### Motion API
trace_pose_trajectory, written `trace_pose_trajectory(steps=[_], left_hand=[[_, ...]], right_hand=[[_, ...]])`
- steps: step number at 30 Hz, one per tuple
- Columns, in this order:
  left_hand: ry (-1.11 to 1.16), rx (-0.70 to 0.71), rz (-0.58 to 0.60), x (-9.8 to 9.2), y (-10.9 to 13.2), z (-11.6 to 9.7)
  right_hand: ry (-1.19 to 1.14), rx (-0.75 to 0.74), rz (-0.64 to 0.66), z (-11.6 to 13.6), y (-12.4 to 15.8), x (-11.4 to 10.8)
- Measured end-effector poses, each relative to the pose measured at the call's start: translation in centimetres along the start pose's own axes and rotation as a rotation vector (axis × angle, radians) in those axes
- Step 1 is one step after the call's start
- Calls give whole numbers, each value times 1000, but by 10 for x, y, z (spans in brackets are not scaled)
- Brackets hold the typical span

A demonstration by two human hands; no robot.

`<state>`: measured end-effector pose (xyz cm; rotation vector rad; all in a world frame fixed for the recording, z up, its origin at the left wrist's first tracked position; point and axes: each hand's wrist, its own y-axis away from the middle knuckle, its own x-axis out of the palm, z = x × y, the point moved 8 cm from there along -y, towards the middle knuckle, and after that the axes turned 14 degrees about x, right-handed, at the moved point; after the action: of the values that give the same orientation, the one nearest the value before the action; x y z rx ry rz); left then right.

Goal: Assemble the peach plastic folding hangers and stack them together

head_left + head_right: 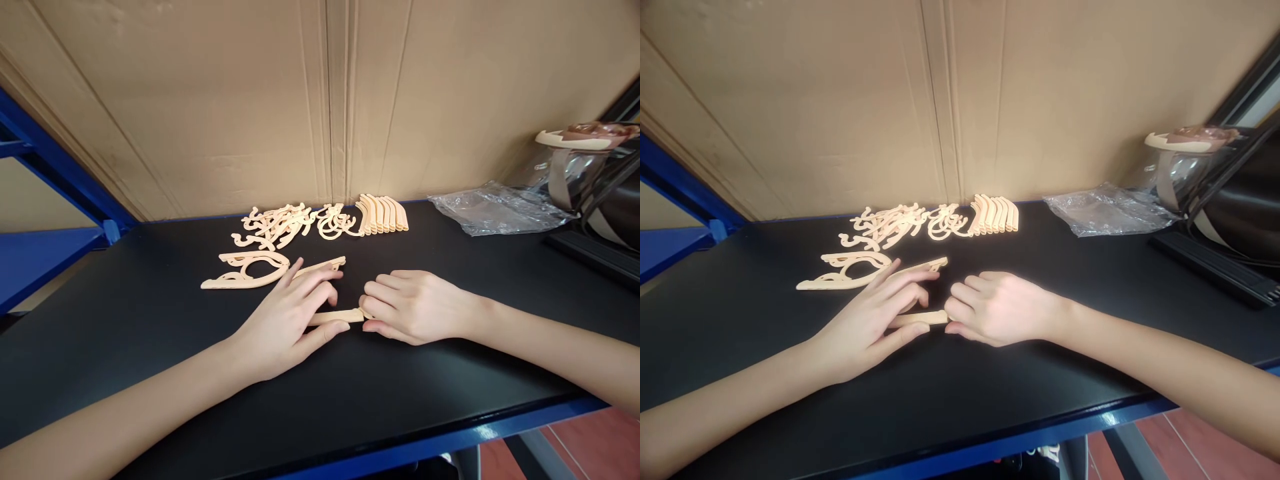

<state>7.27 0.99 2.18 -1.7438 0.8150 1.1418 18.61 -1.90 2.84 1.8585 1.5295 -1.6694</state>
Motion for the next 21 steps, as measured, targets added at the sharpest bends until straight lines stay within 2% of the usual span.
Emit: trace_pose_trajectory(steps=[4, 7, 10, 15, 21], left_hand=[[-77, -203, -56, -7, 9, 15], [-84, -280, -63, -9, 14, 20], [-82, -279, -47, -8, 14, 20], [-132, -237, -21, -4, 13, 18], [-51, -275, -61, -4, 16, 25]], right_hand=[[-79, 61, 68, -8, 0, -1], [-98, 99, 131, -15, -2, 3], [-134, 118, 184, -21, -4, 7], [-255, 224, 189, -35, -3, 9], [-408, 271, 245, -38, -1, 18]])
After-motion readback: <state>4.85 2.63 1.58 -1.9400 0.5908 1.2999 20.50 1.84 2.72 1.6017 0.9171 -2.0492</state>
